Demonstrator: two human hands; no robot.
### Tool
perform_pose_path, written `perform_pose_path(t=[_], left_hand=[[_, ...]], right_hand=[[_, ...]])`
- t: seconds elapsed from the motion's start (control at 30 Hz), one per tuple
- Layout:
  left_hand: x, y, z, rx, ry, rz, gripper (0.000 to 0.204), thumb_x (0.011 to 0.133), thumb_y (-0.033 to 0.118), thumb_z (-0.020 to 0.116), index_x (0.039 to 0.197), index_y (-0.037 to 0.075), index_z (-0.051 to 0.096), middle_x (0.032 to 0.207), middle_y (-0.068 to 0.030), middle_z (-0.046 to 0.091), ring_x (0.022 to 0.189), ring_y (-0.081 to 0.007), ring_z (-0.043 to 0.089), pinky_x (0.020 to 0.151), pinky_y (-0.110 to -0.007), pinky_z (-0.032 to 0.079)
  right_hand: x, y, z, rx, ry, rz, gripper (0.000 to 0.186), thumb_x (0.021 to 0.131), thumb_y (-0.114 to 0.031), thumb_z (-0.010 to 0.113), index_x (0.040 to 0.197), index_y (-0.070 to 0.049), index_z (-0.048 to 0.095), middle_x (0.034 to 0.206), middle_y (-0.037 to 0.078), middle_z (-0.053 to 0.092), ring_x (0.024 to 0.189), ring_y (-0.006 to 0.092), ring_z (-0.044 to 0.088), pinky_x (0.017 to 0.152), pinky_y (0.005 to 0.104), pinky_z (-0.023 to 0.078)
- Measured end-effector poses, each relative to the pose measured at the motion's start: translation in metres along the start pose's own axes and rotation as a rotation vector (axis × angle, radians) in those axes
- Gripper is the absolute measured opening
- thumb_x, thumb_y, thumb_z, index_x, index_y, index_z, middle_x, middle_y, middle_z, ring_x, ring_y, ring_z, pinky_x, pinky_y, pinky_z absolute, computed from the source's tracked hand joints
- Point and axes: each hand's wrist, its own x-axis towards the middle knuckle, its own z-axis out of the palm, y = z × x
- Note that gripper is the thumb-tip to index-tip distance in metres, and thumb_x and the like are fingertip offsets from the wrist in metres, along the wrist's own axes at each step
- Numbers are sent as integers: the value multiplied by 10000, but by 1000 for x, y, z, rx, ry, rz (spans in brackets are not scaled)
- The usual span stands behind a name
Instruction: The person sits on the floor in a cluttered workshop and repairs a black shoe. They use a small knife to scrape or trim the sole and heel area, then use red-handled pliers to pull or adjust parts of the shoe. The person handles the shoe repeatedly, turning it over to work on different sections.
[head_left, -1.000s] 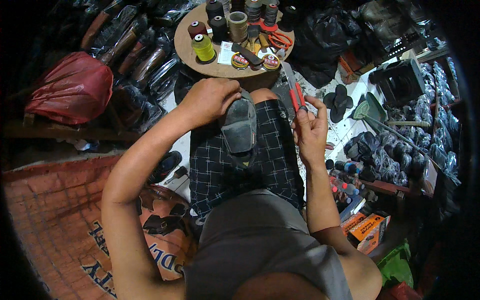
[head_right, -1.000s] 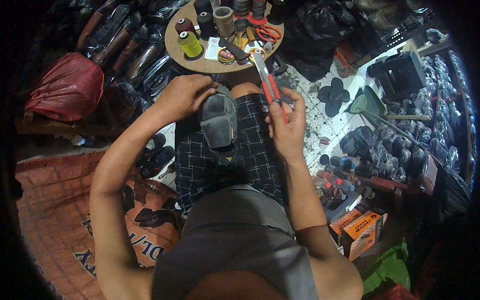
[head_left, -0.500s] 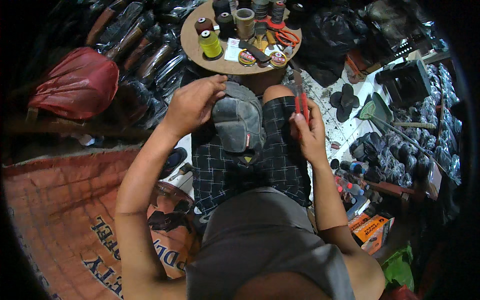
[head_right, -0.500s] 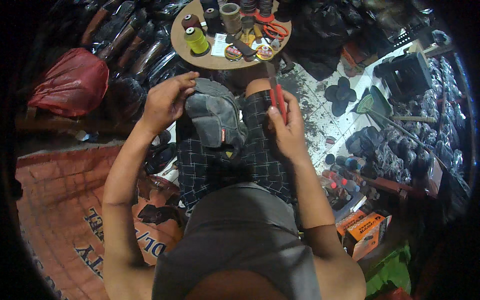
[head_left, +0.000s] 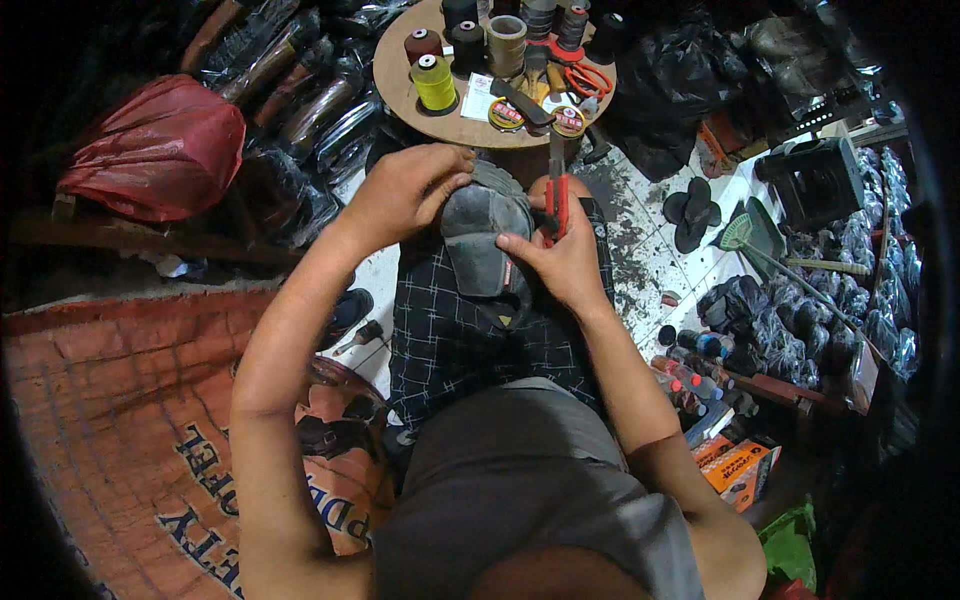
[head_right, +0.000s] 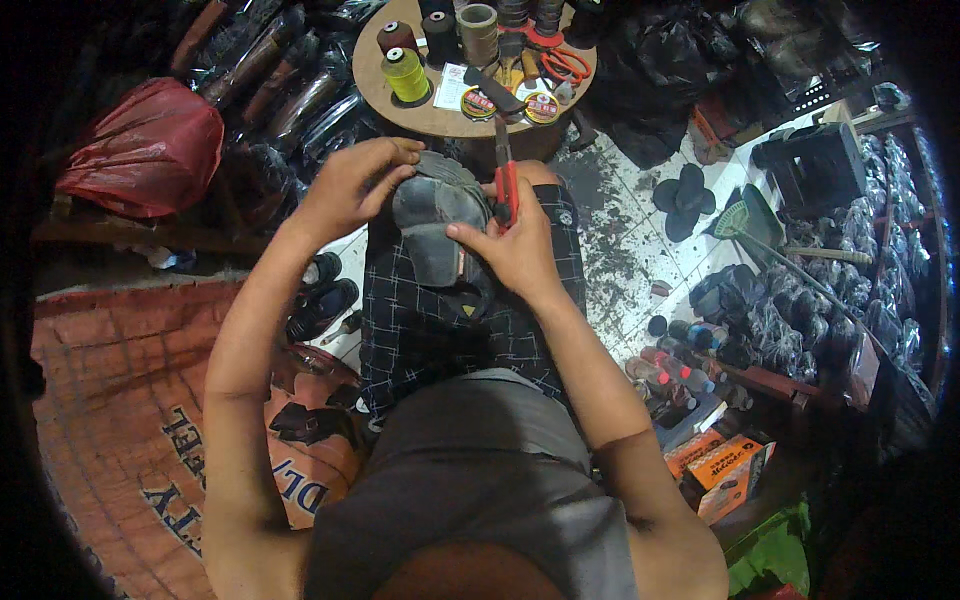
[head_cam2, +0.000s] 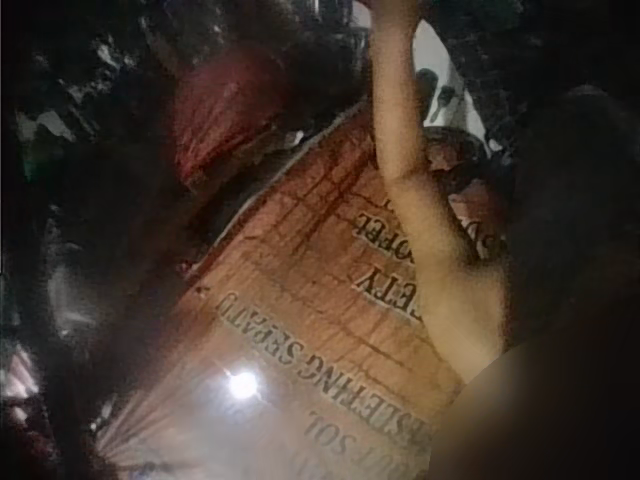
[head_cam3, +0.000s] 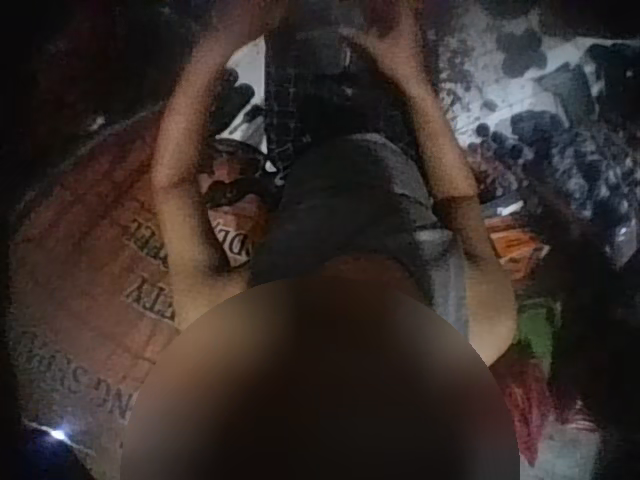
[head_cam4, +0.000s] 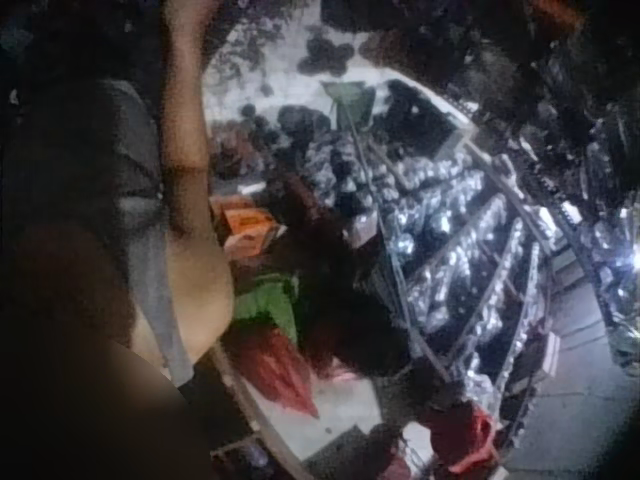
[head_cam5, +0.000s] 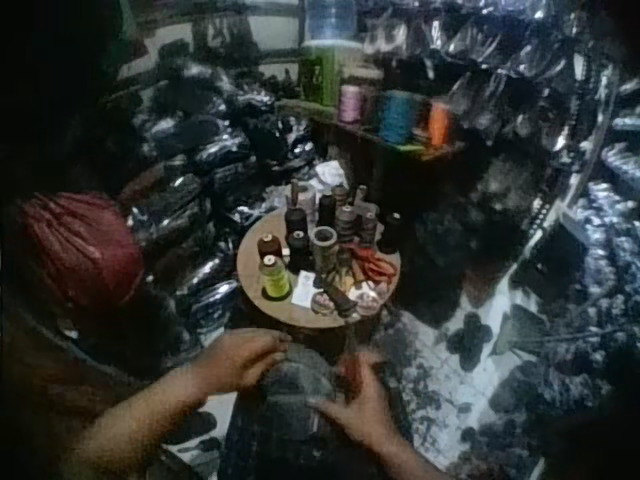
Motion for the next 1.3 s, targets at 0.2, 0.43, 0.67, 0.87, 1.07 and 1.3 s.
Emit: perform_pose_path(t=[0.2, 0.43, 0.67, 0.87, 1.07, 1.3], left_hand=[[17, 9, -29, -208, -237, -221, 526, 797, 251, 947, 1227, 18, 754, 1180, -158, 794, 1111, -283, 773, 986, -380, 592], [27, 30, -38, -156, -279, -230, 372, 800, 199, 927, 1107, 30, 801, 1090, -140, 798, 1038, -278, 776, 901, -390, 598], [21, 18, -7, -3, -185, 36, 185, 903, 90, 820, 1071, 27, 770, 1135, -151, 786, 1044, -346, 765, 898, -425, 611], [6, 6, 13, 67, -72, 96, 171, 928, 64, 791, 1081, 26, 724, 1182, -150, 778, 1056, -355, 762, 898, -424, 618], [4, 6, 12, 41, -58, -12, 123, 962, 67, 764, 1069, 23, 722, 1155, -143, 781, 1033, -340, 767, 873, -401, 613], [11, 3, 2, -43, -103, -41, 151, 980, 155, 748, 1077, 41, 731, 999, -156, 748, 935, -373, 741, 820, -431, 588]], right_hand=[[3, 1, 2, 73, 7, -73, 713, 736, -45, 1005, 1281, -48, 545, 1165, 40, 613, 682, 32, 504, 603, 222, 443], [-3, 12, 8, 174, 3, -40, 748, 736, -29, 995, 1307, -48, 511, 1218, 61, 649, 662, 25, 498, 595, 209, 435], [-6, 19, 0, 74, 94, -78, 733, 743, -65, 1002, 1318, -51, 548, 1077, 30, 669, 660, 32, 491, 588, 221, 436], [-11, 17, -5, -55, 88, -80, 567, 849, -156, 947, 1288, -39, 608, 1018, 7, 669, 688, 49, 518, 634, 251, 463], [-11, 5, -36, -108, 67, -161, 363, 1117, -361, 611, 1266, -33, 659, 962, 44, 705, 817, 163, 626, 708, 316, 474], [-3, -6, -57, -663, -32, -439, 379, 1004, -448, 731, 1093, -81, 697, 951, 157, 729, 844, 413, 714, 709, 483, 553]])
